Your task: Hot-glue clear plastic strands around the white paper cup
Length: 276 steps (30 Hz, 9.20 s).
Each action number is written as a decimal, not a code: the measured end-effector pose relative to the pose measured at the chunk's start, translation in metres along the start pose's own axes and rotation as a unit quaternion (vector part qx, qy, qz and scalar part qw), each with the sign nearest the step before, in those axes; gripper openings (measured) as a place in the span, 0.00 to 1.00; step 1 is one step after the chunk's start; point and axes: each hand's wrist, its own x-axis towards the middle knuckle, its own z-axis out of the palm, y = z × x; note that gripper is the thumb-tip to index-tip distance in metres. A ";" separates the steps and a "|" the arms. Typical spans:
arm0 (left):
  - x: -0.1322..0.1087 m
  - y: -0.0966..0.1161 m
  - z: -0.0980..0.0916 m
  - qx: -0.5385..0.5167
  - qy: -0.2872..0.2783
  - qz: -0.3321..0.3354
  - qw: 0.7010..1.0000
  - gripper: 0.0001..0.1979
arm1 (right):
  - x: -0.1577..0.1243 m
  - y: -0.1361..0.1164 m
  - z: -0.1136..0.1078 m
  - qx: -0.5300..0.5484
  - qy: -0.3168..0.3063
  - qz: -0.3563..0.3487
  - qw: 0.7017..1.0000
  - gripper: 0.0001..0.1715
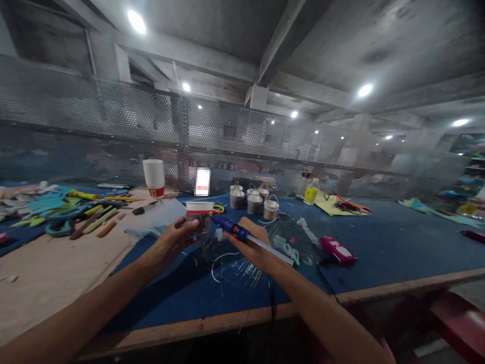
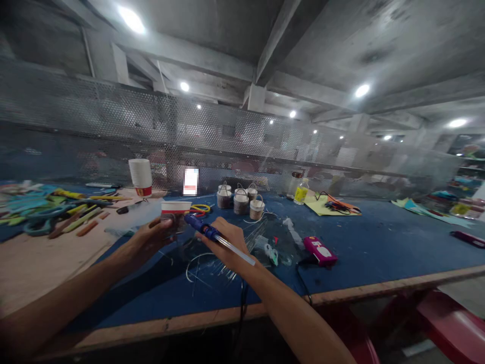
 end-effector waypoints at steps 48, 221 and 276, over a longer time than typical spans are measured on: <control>0.002 0.000 -0.011 -0.071 -0.058 -0.050 0.995 0.16 | 0.001 -0.004 -0.005 0.004 0.001 0.037 0.999 0.24; -0.008 -0.002 0.021 0.002 -0.093 -0.058 0.994 0.24 | 0.030 0.015 0.027 0.295 0.039 0.234 0.926 0.14; 0.002 -0.019 0.017 0.055 -0.038 -0.020 0.998 0.24 | 0.030 0.012 0.024 0.153 0.084 0.233 0.957 0.12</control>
